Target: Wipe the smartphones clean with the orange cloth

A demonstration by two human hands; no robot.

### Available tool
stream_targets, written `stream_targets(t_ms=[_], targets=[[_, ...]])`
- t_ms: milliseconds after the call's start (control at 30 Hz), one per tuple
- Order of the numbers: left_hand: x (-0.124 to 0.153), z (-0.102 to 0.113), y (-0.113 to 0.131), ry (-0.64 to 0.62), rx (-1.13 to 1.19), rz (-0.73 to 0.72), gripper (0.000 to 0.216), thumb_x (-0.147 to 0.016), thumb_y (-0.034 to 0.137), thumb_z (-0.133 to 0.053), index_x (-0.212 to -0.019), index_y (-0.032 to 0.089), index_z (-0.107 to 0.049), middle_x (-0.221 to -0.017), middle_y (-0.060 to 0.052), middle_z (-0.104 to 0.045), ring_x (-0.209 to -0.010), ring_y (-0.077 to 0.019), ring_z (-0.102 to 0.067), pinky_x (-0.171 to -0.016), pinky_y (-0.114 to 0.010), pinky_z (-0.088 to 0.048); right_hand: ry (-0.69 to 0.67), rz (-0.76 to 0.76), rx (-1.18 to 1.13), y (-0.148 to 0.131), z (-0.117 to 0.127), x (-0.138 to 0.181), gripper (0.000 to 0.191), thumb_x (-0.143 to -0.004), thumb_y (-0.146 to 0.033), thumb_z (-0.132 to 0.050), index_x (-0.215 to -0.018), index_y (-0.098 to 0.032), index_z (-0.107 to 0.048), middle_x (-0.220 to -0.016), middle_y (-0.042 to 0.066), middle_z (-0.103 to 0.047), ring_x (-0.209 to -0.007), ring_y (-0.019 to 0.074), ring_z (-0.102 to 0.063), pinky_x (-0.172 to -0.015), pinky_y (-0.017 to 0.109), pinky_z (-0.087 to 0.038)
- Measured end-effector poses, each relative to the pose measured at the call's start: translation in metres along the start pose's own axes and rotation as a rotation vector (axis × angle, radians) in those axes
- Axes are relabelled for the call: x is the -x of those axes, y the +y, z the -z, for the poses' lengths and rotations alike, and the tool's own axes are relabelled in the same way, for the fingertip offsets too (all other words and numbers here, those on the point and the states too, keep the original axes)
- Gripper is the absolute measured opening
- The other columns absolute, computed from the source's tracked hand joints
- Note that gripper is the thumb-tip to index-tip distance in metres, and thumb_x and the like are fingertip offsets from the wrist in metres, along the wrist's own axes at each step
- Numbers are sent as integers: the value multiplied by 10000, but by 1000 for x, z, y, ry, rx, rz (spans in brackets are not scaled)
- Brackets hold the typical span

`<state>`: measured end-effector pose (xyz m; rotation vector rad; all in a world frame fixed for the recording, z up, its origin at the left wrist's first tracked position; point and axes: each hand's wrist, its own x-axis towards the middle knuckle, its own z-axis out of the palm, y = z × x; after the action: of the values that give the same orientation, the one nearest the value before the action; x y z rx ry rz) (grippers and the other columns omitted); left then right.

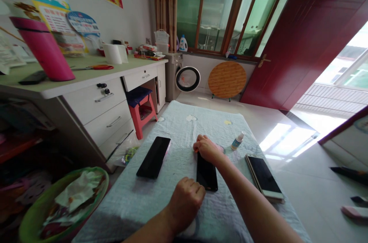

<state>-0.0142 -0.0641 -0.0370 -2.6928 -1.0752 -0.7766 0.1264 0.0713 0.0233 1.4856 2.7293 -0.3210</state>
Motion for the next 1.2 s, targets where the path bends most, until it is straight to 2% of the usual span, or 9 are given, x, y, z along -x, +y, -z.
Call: stream_targets(t_ms=[100,267,467,633,767,967,1033,1133,1200], targets=[[-1,1,0,-2,0,7,199,-793,39,-615,-695,189,-529,-637,-10,-604,-588,-207,-561,-561,-320,-388,-9,13,-9,-5,-4,8,196,-848,-131,-540,-833,-187,-728,-971,70,-565,-916,179,-462,-738,258,-351],[-2,3,0,26,-1,30,217,-791,13,-575,-681,194,-530,-624,-7,-599,-577,-210,-563,-548,-323,-397,5,136,-135,-18,-12,37,189,-826,-99,-549,-756,-181,-704,-942,50,-567,-884,163,-456,-757,246,-353],[-2,1,0,110,38,23,224,-773,-26,-531,-701,186,-538,-665,-14,-627,-600,-206,-584,-549,-313,-420,-105,288,-215,-33,-11,61,160,-821,-73,-552,-757,-154,-675,-881,30,-576,-827,135,-475,-820,272,-347],[-1,1,1,144,39,17,237,-785,-38,-508,-708,184,-535,-646,-9,-618,-586,-195,-581,-554,-297,-427,-145,367,-214,-37,-9,66,171,-800,-52,-549,-675,-137,-628,-777,13,-560,-738,116,-456,-758,252,-361],[-1,1,2,124,40,15,241,-803,-32,-487,-702,182,-534,-660,-19,-620,-600,-196,-586,-559,-299,-441,-110,323,-259,-34,-12,64,185,-799,-56,-549,-709,-152,-679,-794,20,-566,-765,126,-473,-737,240,-372],[-4,3,2,47,5,47,224,-797,5,-546,-669,188,-526,-626,-12,-577,-581,-210,-558,-545,-326,-475,27,133,-225,-14,-15,40,218,-825,-74,-549,-776,-176,-735,-903,56,-586,-842,148,-506,-758,242,-385],[-6,4,2,57,-6,77,209,-797,23,-581,-670,182,-536,-714,-32,-603,-667,-226,-584,-601,-354,-512,43,67,-164,-7,-13,28,220,-838,-87,-550,-804,-184,-744,-920,57,-592,-859,151,-507,-779,249,-379],[-7,3,1,112,34,86,164,-809,17,-586,-734,163,-580,-962,-77,-642,-876,-245,-618,-760,-382,-550,60,1,-121,1,-11,11,208,-860,-125,-547,-831,-184,-744,-935,70,-589,-898,172,-498,-748,256,-366],[-6,0,1,116,77,73,169,-821,-3,-559,-785,157,-596,-1005,-78,-648,-925,-230,-628,-826,-364,-553,69,-24,-108,3,-9,4,199,-867,-142,-547,-841,-184,-740,-951,79,-582,-917,183,-490,-716,256,-355]])
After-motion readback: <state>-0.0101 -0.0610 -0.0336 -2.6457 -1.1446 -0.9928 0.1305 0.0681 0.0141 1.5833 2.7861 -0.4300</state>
